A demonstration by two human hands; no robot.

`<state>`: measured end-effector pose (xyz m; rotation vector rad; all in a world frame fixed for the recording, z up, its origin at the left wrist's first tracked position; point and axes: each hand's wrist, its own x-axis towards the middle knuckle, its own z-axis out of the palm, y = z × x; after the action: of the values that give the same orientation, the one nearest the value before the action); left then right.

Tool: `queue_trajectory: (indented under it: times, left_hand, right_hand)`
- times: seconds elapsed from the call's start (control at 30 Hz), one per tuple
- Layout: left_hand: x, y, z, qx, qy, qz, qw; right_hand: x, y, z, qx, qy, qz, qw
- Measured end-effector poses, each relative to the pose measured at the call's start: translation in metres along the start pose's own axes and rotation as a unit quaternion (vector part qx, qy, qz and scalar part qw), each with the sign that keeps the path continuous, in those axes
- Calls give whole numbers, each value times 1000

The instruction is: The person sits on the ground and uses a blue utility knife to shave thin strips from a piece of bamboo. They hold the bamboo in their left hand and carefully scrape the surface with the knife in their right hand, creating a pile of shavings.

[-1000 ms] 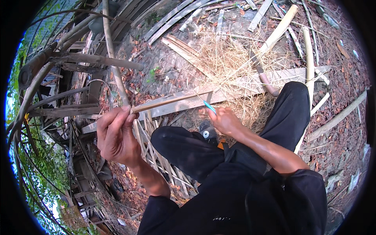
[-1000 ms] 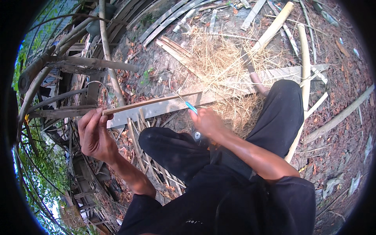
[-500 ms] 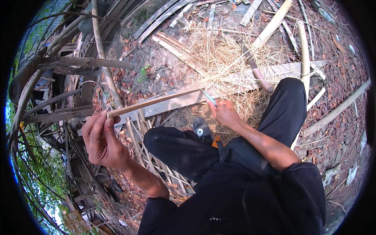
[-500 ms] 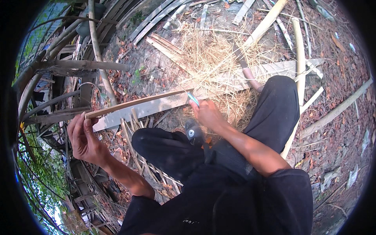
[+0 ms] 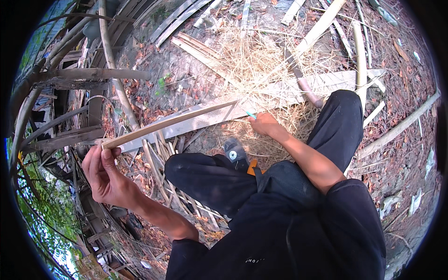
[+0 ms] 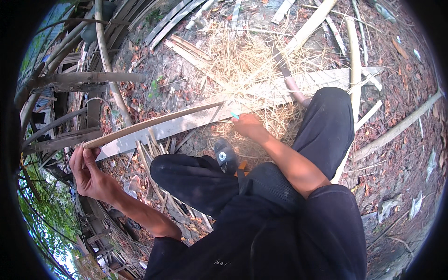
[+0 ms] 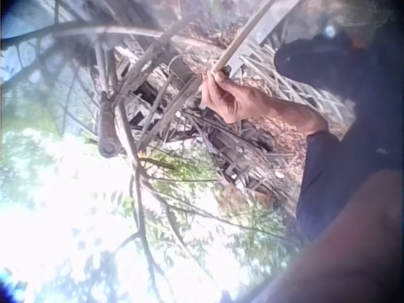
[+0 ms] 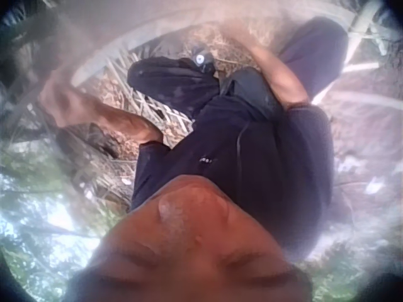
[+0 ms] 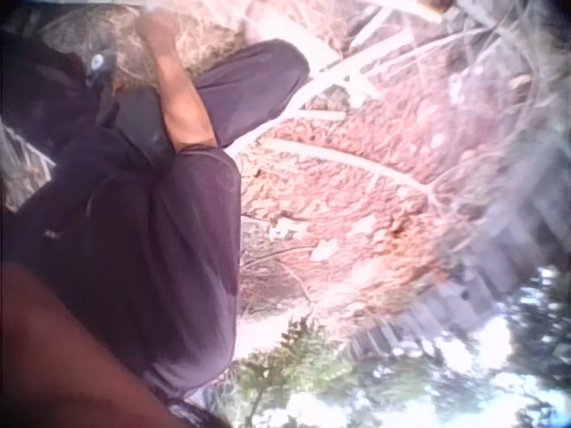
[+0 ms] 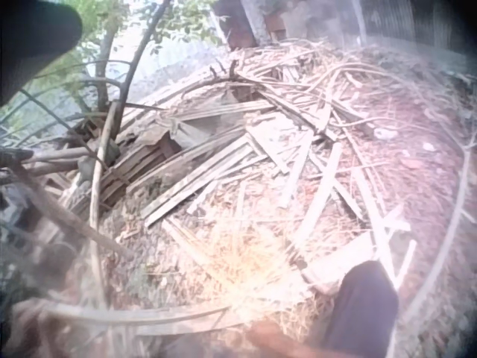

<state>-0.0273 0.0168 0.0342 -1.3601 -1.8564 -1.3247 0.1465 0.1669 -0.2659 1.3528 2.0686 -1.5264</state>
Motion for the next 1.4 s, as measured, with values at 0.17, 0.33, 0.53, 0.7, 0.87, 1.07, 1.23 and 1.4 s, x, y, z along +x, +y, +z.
queue_trajectory:
  times: [0.17, 0.33, 0.53, 0.7, 0.87, 1.07, 1.23, 1.4]
  left_hand:
    - [9, -30, -3, 30, 13, -22, 999]
    - [5, -38, -2, 17, 18, -20, 1000]
    - [1, -43, -15, 27, 7, -11, 1000]
    - [2, -45, -28, -11, -19, -3, 1000]
    - [-6, -28, -29, -40, -24, 29, 999]
    - [-7, -31, -15, -28, -3, 2, 1000]
    - [-3, -18, 0, -37, -18, 28, 999]
    - [-3, -17, 8, -40, -10, 38, 998]
  right_hand:
    - [-77, -70, -56, -46, -113, -109, 987]
    - [-92, -107, -65, 87, -111, -148, 979]
    - [-43, -109, -12, 33, -4, -182, 983]
    - [-54, -107, -14, -37, 24, -104, 994]
    - [-13, -9, 11, -94, 99, -136, 981]
    - [-44, -37, 9, -55, 146, -228, 961]
    - [32, 14, 32, -271, 146, -268, 913]
    - [44, 24, 26, -93, 77, -84, 989]
